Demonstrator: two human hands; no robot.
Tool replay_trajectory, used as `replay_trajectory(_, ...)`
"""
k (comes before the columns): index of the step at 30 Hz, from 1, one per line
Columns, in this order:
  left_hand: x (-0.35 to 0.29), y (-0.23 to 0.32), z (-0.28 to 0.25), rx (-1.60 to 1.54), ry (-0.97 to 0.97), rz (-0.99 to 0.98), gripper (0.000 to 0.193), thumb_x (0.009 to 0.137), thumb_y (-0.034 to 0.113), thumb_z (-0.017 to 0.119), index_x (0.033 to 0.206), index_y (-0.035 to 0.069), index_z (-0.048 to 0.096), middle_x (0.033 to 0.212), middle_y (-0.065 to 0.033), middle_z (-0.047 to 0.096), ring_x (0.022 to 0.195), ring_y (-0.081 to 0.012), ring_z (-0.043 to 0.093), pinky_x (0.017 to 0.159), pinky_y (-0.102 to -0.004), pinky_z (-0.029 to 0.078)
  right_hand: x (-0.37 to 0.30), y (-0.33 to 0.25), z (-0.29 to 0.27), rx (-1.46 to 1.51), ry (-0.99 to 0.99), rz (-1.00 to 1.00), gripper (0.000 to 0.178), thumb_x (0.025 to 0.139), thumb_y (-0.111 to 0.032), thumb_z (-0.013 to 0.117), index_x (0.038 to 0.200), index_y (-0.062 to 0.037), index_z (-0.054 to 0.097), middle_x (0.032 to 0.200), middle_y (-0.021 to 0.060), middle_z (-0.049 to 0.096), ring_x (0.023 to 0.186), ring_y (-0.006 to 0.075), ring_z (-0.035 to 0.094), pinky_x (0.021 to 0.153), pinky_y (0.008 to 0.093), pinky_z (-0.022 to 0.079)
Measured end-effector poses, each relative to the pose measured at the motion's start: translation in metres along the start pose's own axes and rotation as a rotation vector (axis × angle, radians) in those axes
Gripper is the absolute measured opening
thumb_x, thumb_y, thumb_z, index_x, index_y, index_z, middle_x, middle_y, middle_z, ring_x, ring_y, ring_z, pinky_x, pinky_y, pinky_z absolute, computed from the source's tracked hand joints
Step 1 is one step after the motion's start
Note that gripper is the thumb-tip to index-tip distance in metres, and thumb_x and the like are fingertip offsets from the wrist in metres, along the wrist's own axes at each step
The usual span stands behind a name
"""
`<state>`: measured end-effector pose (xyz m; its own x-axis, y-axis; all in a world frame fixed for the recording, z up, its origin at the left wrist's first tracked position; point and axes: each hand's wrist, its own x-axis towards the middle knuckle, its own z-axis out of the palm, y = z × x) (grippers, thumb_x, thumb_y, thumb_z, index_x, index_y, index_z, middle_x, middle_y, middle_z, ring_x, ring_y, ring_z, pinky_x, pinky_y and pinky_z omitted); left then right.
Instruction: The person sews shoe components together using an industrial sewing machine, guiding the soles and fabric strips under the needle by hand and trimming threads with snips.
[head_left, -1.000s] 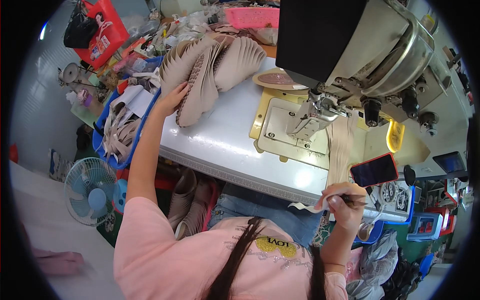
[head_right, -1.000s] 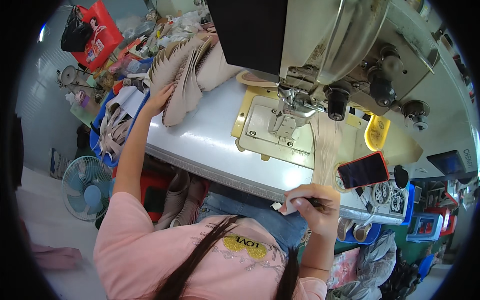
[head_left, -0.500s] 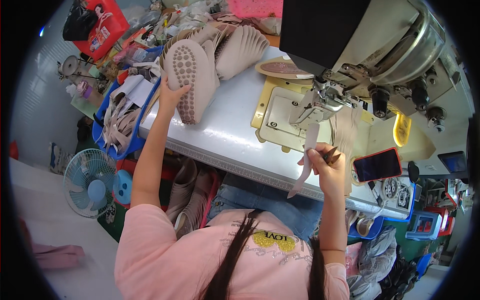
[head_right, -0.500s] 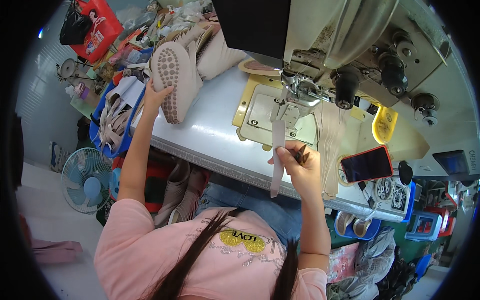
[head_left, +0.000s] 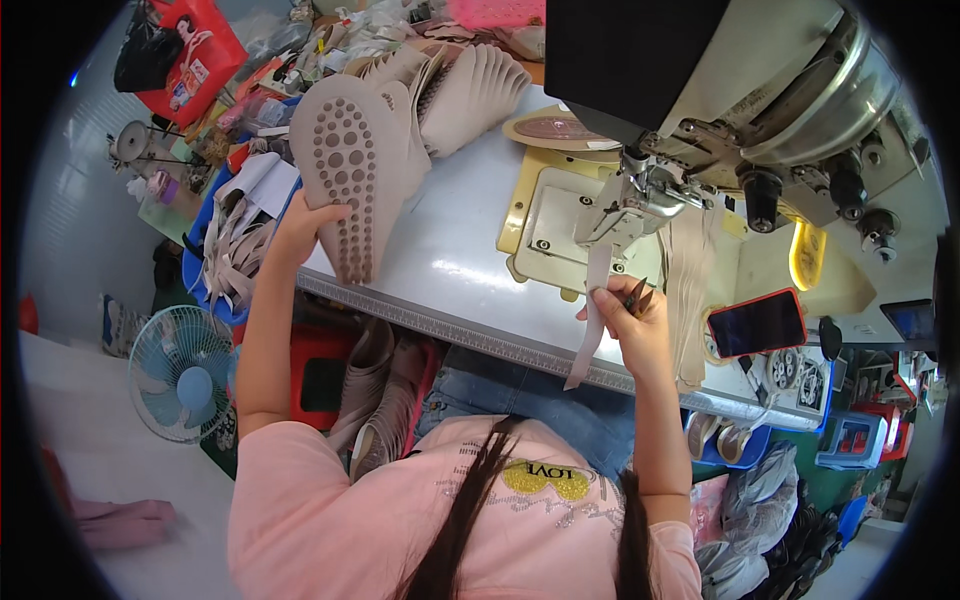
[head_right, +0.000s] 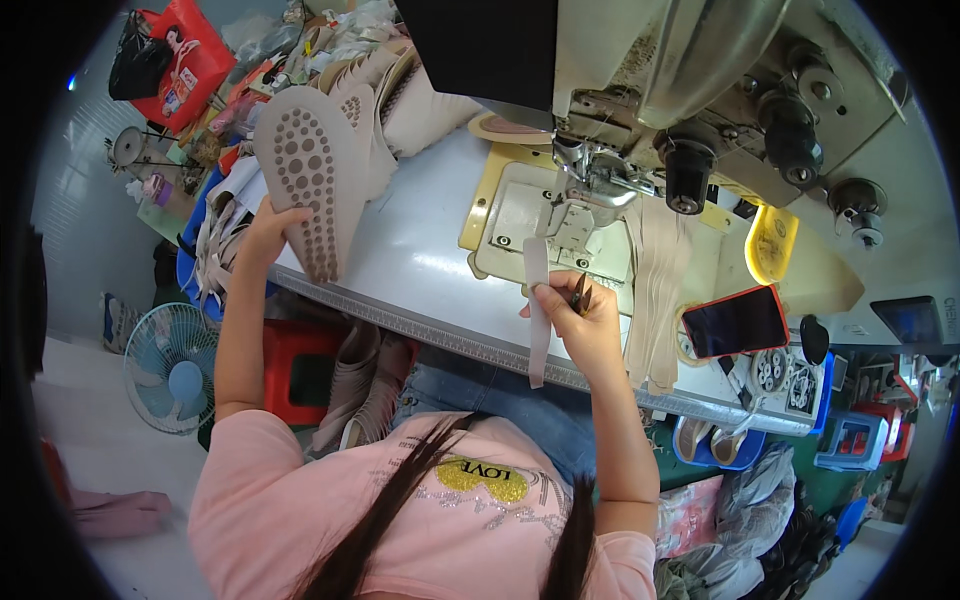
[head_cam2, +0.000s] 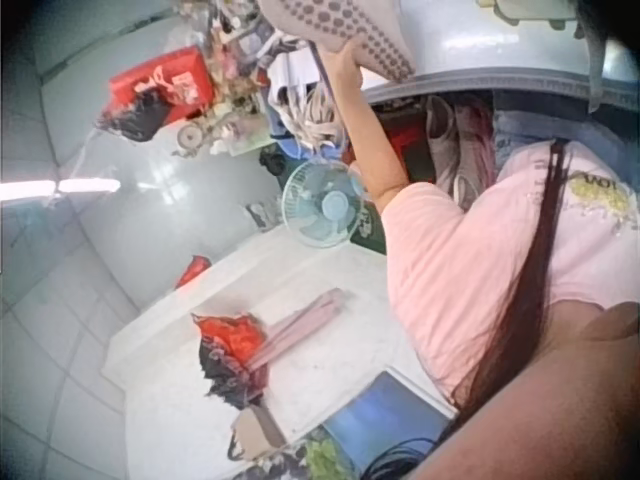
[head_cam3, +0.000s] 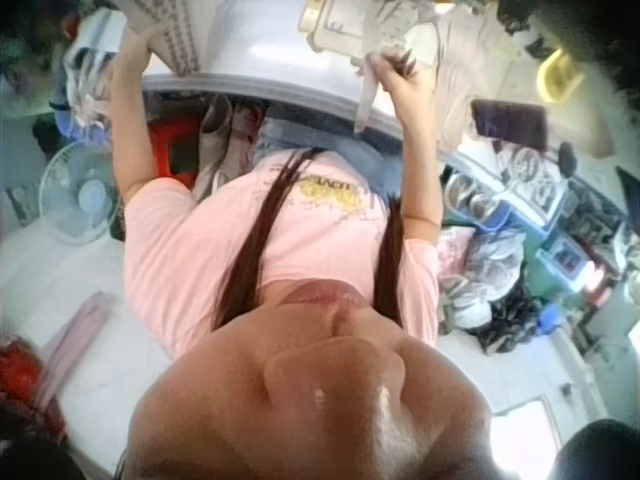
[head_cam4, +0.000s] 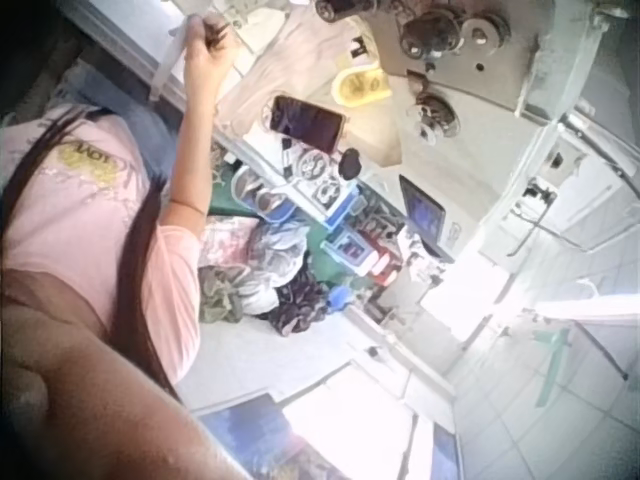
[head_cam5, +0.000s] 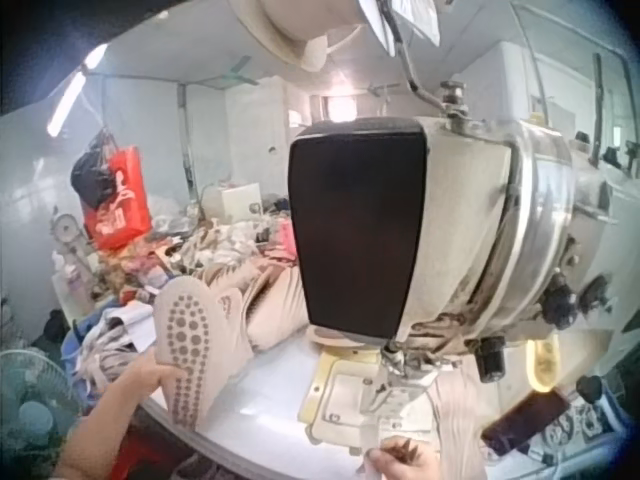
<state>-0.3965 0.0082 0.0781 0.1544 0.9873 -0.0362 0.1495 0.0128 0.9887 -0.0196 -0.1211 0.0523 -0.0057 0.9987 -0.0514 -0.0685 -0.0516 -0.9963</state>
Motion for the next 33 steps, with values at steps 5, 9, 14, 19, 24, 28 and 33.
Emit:
replay_trajectory(5, -0.030, -0.013, 0.038, -0.917, -0.368, -0.425, 0.043, 0.070, 0.009, 0.049, 0.110, -0.005, 0.042, 0.105, -0.0155, 0.052, 0.091, -0.0236, 0.055, 0.080, -0.0351, 0.044, 0.021, 0.001, 0.009, 0.024, 0.115, -0.025, 0.014, 0.079, -0.014, 0.054, 0.080, 0.0005, 0.056, 0.064, 0.0069, 0.061, 0.053, 0.0040, 0.052, 0.042, 0.0160, 0.033)
replay_trajectory(9, -0.050, 0.007, 0.138, -0.776, -0.305, -0.170, 0.049, 0.068, 0.005, 0.052, 0.115, -0.002, 0.037, 0.107, -0.0130, 0.050, 0.096, -0.0226, 0.052, 0.084, -0.0350, 0.041, 0.040, 0.001, 0.027, 0.186, 0.108, -0.001, 0.015, 0.080, -0.015, 0.053, 0.077, -0.0004, 0.057, 0.066, 0.0060, 0.061, 0.049, 0.0030, 0.046, 0.041, 0.0166, 0.033)
replay_trajectory(14, -0.045, 0.023, 0.182, -0.842, -0.295, -0.147, 0.048, 0.070, 0.003, 0.051, 0.115, -0.001, 0.036, 0.106, -0.0114, 0.050, 0.095, -0.0217, 0.052, 0.083, -0.0348, 0.042, 0.018, -0.018, 0.021, 0.310, 0.058, -0.008, 0.012, 0.079, -0.010, 0.053, 0.075, 0.0002, 0.057, 0.051, -0.0027, 0.046, 0.041, 0.0030, 0.038, 0.038, 0.0174, 0.028)
replay_trajectory(19, -0.031, 0.020, 0.198, -0.841, -0.286, -0.185, 0.045, 0.072, 0.002, 0.048, 0.115, -0.001, 0.036, 0.106, -0.0130, 0.050, 0.093, -0.0223, 0.053, 0.081, -0.0343, 0.044, 0.009, -0.026, 0.002, 0.148, 0.094, -0.089, 0.011, 0.078, -0.010, 0.056, 0.078, 0.0011, 0.057, 0.054, -0.0015, 0.049, 0.045, 0.0033, 0.041, 0.041, 0.0174, 0.031)
replay_trajectory(24, -0.024, 0.022, 0.207, -0.809, -0.332, -0.204, 0.044, 0.071, 0.003, 0.050, 0.113, -0.001, 0.038, 0.104, -0.0128, 0.051, 0.092, -0.0230, 0.053, 0.080, -0.0350, 0.044, 0.013, -0.032, -0.005, 0.203, 0.082, -0.062, 0.011, 0.076, -0.007, 0.058, 0.081, 0.0030, 0.057, 0.061, 0.0004, 0.054, 0.054, 0.0043, 0.046, 0.049, 0.0178, 0.038)
replay_trajectory(28, -0.019, 0.026, 0.211, -0.779, -0.317, -0.232, 0.044, 0.071, 0.003, 0.050, 0.113, -0.001, 0.039, 0.104, -0.0130, 0.051, 0.093, -0.0229, 0.053, 0.080, -0.0350, 0.044, 0.016, -0.031, -0.010, 0.200, 0.112, -0.059, 0.013, 0.076, -0.008, 0.059, 0.082, 0.0032, 0.057, 0.062, 0.0008, 0.055, 0.053, 0.0043, 0.046, 0.048, 0.0177, 0.037)
replay_trajectory(33, -0.014, 0.027, 0.213, -0.802, -0.340, -0.237, 0.043, 0.072, 0.004, 0.050, 0.113, -0.001, 0.038, 0.104, -0.0127, 0.051, 0.093, -0.0223, 0.053, 0.080, -0.0347, 0.044, 0.020, -0.033, -0.012, 0.164, 0.151, -0.027, 0.014, 0.075, -0.009, 0.060, 0.081, 0.0027, 0.057, 0.062, 0.0000, 0.055, 0.052, 0.0038, 0.046, 0.047, 0.0166, 0.036)
